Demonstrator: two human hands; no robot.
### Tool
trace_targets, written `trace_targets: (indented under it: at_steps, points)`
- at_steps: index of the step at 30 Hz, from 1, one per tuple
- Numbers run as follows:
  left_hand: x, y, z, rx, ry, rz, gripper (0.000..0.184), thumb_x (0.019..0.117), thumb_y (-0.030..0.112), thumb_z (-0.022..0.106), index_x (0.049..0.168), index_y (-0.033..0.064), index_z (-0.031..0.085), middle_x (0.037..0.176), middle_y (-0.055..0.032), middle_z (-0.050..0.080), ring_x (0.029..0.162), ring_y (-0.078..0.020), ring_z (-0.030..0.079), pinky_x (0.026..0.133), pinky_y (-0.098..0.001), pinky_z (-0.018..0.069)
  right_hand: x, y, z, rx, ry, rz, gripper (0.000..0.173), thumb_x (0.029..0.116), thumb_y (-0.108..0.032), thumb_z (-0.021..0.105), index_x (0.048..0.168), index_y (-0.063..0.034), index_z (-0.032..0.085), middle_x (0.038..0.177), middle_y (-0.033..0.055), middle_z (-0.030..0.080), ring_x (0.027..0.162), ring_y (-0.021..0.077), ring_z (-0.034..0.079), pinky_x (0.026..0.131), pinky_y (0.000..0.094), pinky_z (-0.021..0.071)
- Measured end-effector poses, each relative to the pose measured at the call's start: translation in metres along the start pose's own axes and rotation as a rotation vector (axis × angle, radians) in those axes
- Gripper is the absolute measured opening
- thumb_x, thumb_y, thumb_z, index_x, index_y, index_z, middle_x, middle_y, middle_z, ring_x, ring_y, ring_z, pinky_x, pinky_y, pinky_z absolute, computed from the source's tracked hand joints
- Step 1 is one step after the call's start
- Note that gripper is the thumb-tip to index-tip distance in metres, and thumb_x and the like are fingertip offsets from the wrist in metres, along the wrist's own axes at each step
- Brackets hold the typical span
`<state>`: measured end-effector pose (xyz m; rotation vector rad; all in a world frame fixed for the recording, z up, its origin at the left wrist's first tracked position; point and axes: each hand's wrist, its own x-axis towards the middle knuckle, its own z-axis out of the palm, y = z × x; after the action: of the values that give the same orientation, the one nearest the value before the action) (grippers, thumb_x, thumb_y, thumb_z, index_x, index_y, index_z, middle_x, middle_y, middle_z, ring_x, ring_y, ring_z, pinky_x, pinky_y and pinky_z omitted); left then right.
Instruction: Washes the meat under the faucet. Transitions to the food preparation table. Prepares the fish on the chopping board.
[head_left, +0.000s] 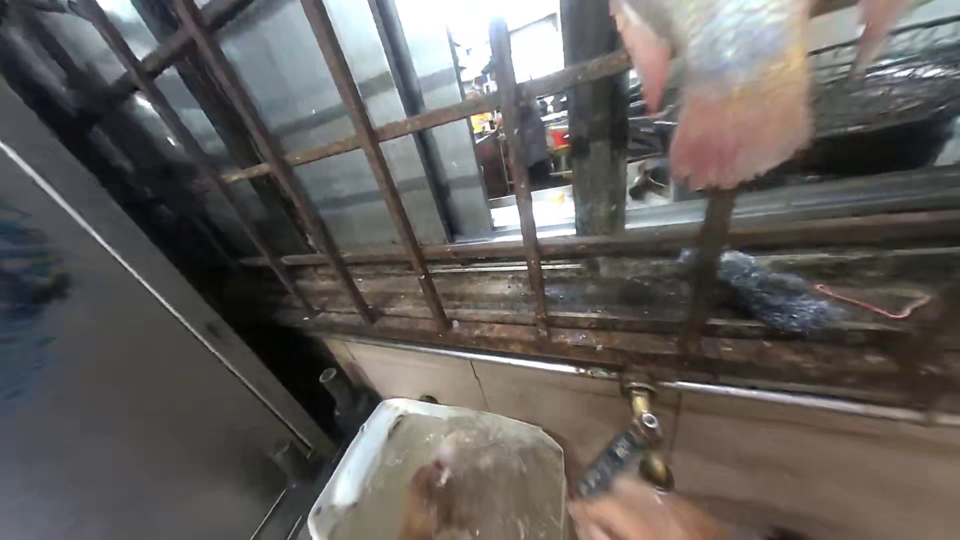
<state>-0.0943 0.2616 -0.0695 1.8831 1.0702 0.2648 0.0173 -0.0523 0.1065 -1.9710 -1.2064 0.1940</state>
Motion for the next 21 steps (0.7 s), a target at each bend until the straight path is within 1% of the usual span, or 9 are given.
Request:
trace_targets:
  at_steps: [1,3,5,8,11,12,14,17,21]
  points:
    - [-0.01,0.012,-0.014,-0.158,-0.009,-0.044,0.034,0.0977,0.009,0.066,0.126,-0.0074,0.057,0.103,-0.0213,0.07,0.088,-0.0289,0.07,0.079,-0.0475,0.0597,0.023,-0.008,-0.014,-0.057,-0.046,0.043,0.033,0.1045,-0.029,0.052,0.118,-0.0092,0.074,0.104,0.0143,0.075,0.098,0.0311,0.072,0.086,0.0547,0.0573]
    - [-0.043,0.045,-0.047,-0.418,-0.01,-0.161,0.035,0.0949,0.004,0.066,0.128,-0.0024,0.056,0.1,-0.0179,0.07,0.082,-0.0259,0.069,0.073,-0.0431,0.0596,0.07,-0.024,-0.019,-0.088,-0.192,0.238,0.041,0.106,-0.03,0.049,0.14,-0.0133,0.063,0.125,0.0154,0.07,0.117,0.0325,0.067,0.101,0.0552,0.0517]
    - [-0.089,0.072,-0.081,-0.589,-0.028,-0.142,0.033,0.0907,-0.002,0.067,0.123,0.0006,0.058,0.095,-0.0154,0.071,0.076,-0.0232,0.069,0.067,-0.0393,0.0599,0.081,-0.035,0.001,0.02,-0.242,0.329,0.044,0.1044,-0.029,0.053,0.145,-0.0124,0.056,0.133,0.0146,0.066,0.122,0.0308,0.064,0.105,0.0526,0.0506]
    - [-0.161,0.091,-0.135,-0.691,-0.111,-0.013,0.035,0.0891,-0.003,0.067,0.122,0.003,0.058,0.096,-0.013,0.069,0.077,-0.0215,0.069,0.068,-0.0384,0.0608,0.049,-0.054,0.041,0.189,-0.216,0.191,0.058,0.095,-0.031,0.068,0.148,-0.0133,0.053,0.136,0.0133,0.063,0.12,0.0288,0.065,0.102,0.0508,0.0537]
    - [-0.239,0.083,-0.189,-0.639,-0.186,0.106,0.031,0.086,0.001,0.07,0.114,0.0059,0.06,0.094,-0.0083,0.07,0.077,-0.0172,0.068,0.069,-0.0347,0.0605,0.017,-0.106,0.076,0.106,-0.197,0.006,0.098,0.0842,-0.039,0.079,0.164,-0.0166,0.027,0.164,0.0172,0.035,0.147,0.0367,0.041,0.116,0.0587,0.0408]
    - [-0.264,0.077,-0.21,-0.611,-0.2,0.13,0.028,0.0858,0.001,0.072,0.111,0.0071,0.061,0.095,-0.007,0.071,0.08,-0.0164,0.069,0.072,-0.0345,0.0609,0.014,-0.129,0.084,0.093,-0.184,-0.062,0.104,0.0809,-0.043,0.081,0.165,-0.0172,0.026,0.165,0.0163,0.033,0.15,0.0364,0.037,0.118,0.0598,0.0375]
    - [-0.317,0.06,-0.248,-0.536,-0.2,0.157,0.024,0.0843,0.002,0.073,0.102,0.0109,0.06,0.092,-0.003,0.07,0.079,-0.0132,0.068,0.071,-0.0321,0.0595,0.003,-0.178,0.093,0.135,-0.311,-0.181,0.098,0.0816,-0.045,0.082,0.162,-0.0177,0.034,0.16,0.0142,0.043,0.147,0.0342,0.042,0.118,0.0612,0.0351]
    - [-0.407,0.017,-0.306,-0.458,-0.158,0.141,0.023,0.0848,-0.001,0.072,0.098,0.0113,0.058,0.092,-0.0015,0.07,0.079,-0.0117,0.067,0.072,-0.0314,0.0583,-0.027,-0.25,0.142,0.397,-0.668,-0.335,0.062,0.0874,-0.033,0.079,0.142,-0.0108,0.06,0.128,0.0118,0.069,0.116,0.023,0.067,0.102,0.0464,0.0544]
    - [-0.546,-0.071,-0.382,-0.422,-0.051,0.042,0.022,0.0846,0.003,0.073,0.097,0.0121,0.059,0.091,-0.0004,0.07,0.08,-0.0109,0.067,0.074,-0.0325,0.0579,-0.12,-0.358,0.256,0.7,-0.966,-0.381,0.021,0.0953,-0.022,0.068,0.107,-0.0049,0.073,0.093,0.0036,0.074,0.085,0.0108,0.07,0.082,0.0347,0.0589]
